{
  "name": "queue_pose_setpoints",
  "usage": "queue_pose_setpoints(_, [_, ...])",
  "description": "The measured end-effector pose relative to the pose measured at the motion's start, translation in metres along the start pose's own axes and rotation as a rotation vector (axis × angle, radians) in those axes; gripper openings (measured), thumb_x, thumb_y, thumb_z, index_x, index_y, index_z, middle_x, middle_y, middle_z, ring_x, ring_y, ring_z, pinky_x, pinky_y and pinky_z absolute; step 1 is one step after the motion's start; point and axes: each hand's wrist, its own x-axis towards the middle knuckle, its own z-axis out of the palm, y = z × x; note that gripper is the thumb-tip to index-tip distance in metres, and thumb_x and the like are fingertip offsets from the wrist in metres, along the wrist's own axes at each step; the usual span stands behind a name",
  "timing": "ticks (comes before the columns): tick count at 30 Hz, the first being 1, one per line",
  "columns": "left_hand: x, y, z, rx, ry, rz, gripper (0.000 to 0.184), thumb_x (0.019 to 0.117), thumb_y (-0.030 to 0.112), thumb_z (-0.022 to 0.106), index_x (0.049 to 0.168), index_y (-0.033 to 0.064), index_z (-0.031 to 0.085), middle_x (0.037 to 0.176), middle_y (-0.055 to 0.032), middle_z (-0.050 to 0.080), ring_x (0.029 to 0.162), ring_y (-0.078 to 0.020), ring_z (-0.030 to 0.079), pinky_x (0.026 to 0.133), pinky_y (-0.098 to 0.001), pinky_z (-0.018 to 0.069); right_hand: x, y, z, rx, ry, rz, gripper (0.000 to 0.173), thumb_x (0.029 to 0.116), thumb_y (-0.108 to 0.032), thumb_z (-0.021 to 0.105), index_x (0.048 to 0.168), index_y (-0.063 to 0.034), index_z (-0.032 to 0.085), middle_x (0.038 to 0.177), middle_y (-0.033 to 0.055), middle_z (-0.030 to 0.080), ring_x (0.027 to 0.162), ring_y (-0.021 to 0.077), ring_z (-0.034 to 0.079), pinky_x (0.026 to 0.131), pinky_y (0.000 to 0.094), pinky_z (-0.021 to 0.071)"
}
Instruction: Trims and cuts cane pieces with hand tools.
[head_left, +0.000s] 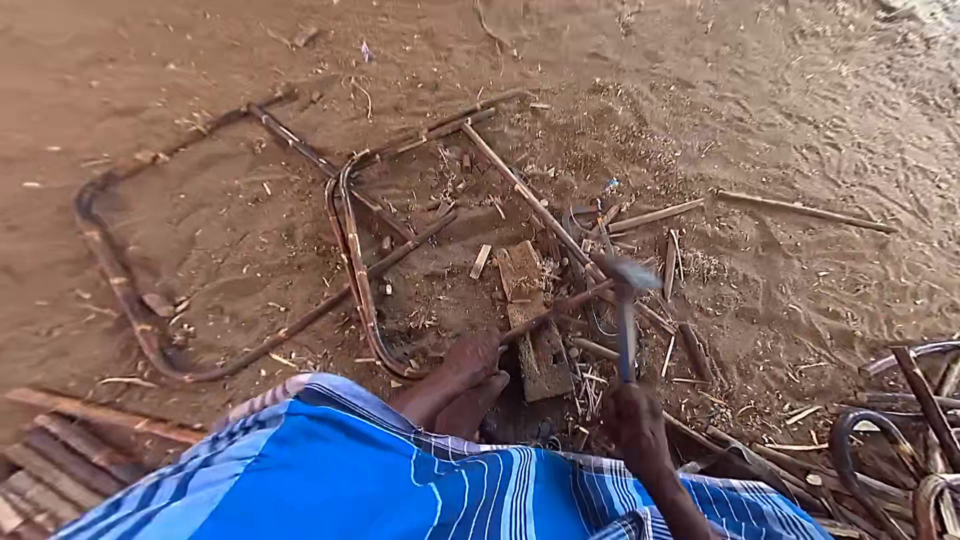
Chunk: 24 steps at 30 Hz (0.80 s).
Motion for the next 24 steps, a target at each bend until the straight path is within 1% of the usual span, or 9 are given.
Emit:
queue_pose_setpoints(2, [0.0, -0.001, 0.004, 0.008, 0.022, 0.011, 0.043, 0.1061, 0.042, 0.051, 0.13, 0.0067, 0.057, 0.104, -0.0198, 0.071, 0.098, -0.04, 0.071, 0.083, -0.0594, 0.0578, -0.006, 0.03, 0.003, -0.071, 0.021, -0.205, 0.066, 0.0982, -0.076, 0.033, 0.076, -0.0184, 0.056, 0.058, -0.0072, 0.047, 0.05, 0.004, 0.047, 0.047, 0.0259, 0.0438])
queue_pose_setpoints(4, [-0.005, 0.001, 0.003, 0.013, 0.021, 0.014, 0.046, 0.1071, 0.044, 0.048, 0.132, 0.0066, 0.056, 0.108, -0.0198, 0.07, 0.101, -0.0397, 0.071, 0.085, -0.0591, 0.0576, -0.013, 0.075, -0.005, -0.341, -0.137, 0.059, 0.067, 0.1021, -0.066, 0.035, 0.081, -0.0098, 0.065, 0.066, 0.0042, 0.057, 0.061, 0.0179, 0.058, 0.06, 0.0423, 0.0524])
queue_pose_setpoints(6, [-0.004, 0.005, -0.006, 0.0, 0.017, 0.011, 0.045, 0.1069, 0.044, 0.048, 0.133, 0.0078, 0.055, 0.11, -0.019, 0.07, 0.104, -0.0389, 0.071, 0.087, -0.0585, 0.0573, 0.001, 0.084, -0.007, -0.502, -0.26, 0.416, 0.075, 0.1003, -0.073, 0.029, 0.085, -0.0086, 0.065, 0.073, 0.0081, 0.059, 0.069, 0.0245, 0.061, 0.067, 0.0505, 0.0524])
queue_pose_setpoints(13, [0.0, 0.002, 0.007, 0.006, 0.011, 0.024, 0.043, 0.1066, 0.043, 0.049, 0.131, 0.0086, 0.056, 0.107, -0.0185, 0.071, 0.102, -0.039, 0.071, 0.086, -0.0592, 0.0571, 0.016, 0.071, 0.005, -0.535, -0.301, 0.593, 0.078, 0.101, -0.073, 0.027, 0.085, -0.0073, 0.065, 0.072, 0.0092, 0.058, 0.069, 0.0261, 0.06, 0.068, 0.0509, 0.0509])
queue_pose_setpoints(15, [0.002, 0.001, 0.002, 0.003, 0.02, 0.008, 0.042, 0.1067, 0.044, 0.049, 0.129, 0.0083, 0.057, 0.106, -0.0182, 0.071, 0.1, -0.0385, 0.071, 0.085, -0.0589, 0.0573, 0.013, 0.045, 0.007, -0.423, -0.202, 0.482, 0.075, 0.0996, -0.074, 0.03, 0.079, -0.0102, 0.063, 0.065, 0.0055, 0.053, 0.06, 0.0225, 0.055, 0.059, 0.0461, 0.0486])
queue_pose_setpoints(19, [0.0, -0.001, 0.01, 0.011, 0.018, 0.004, 0.045, 0.1077, 0.045, 0.046, 0.131, 0.0081, 0.056, 0.108, -0.018, 0.071, 0.101, -0.0385, 0.072, 0.085, -0.0592, 0.0574, -0.008, 0.046, 0.014, -0.184, -0.03, -0.094, 0.071, 0.0974, -0.078, 0.027, 0.074, -0.0159, 0.053, 0.055, -0.0047, 0.044, 0.045, 0.0077, 0.045, 0.043, 0.0288, 0.0425])
queue_pose_setpoints(20, [0.0, 0.0, 0.01, 0.019, 0.019, 0.009, 0.044, 0.1073, 0.044, 0.047, 0.131, 0.008, 0.056, 0.107, -0.0177, 0.071, 0.1, -0.0382, 0.072, 0.084, -0.0587, 0.0575, -0.008, 0.062, 0.011, -0.315, -0.069, -0.044, 0.074, 0.0998, -0.075, 0.026, 0.075, -0.0129, 0.056, 0.057, -0.0016, 0.048, 0.049, 0.0111, 0.05, 0.047, 0.033, 0.0466])
queue_pose_setpoints(22, [-0.003, 0.004, 0.008, 0.004, 0.023, 0.01, 0.044, 0.107, 0.044, 0.048, 0.132, 0.0083, 0.056, 0.11, -0.0182, 0.071, 0.104, -0.0383, 0.071, 0.087, -0.0589, 0.0568, 0.002, 0.085, -0.002, -0.527, -0.271, 0.389, 0.078, 0.0998, -0.074, 0.028, 0.087, -0.0065, 0.064, 0.074, 0.0091, 0.058, 0.069, 0.0251, 0.061, 0.068, 0.0494, 0.0522])
queue_pose_setpoints(24, [-0.006, -0.003, 0.003, -0.019, 0.005, 0.01, 0.048, 0.1056, 0.043, 0.052, 0.14, 0.0087, 0.053, 0.123, -0.0198, 0.068, 0.113, -0.0394, 0.068, 0.094, -0.06, 0.0549, 0.003, 0.097, -0.007, -0.553, -0.292, 0.591, 0.08, 0.0969, -0.078, 0.031, 0.09, -0.0068, 0.067, 0.081, 0.0115, 0.062, 0.078, 0.0286, 0.064, 0.075, 0.0541, 0.0525])
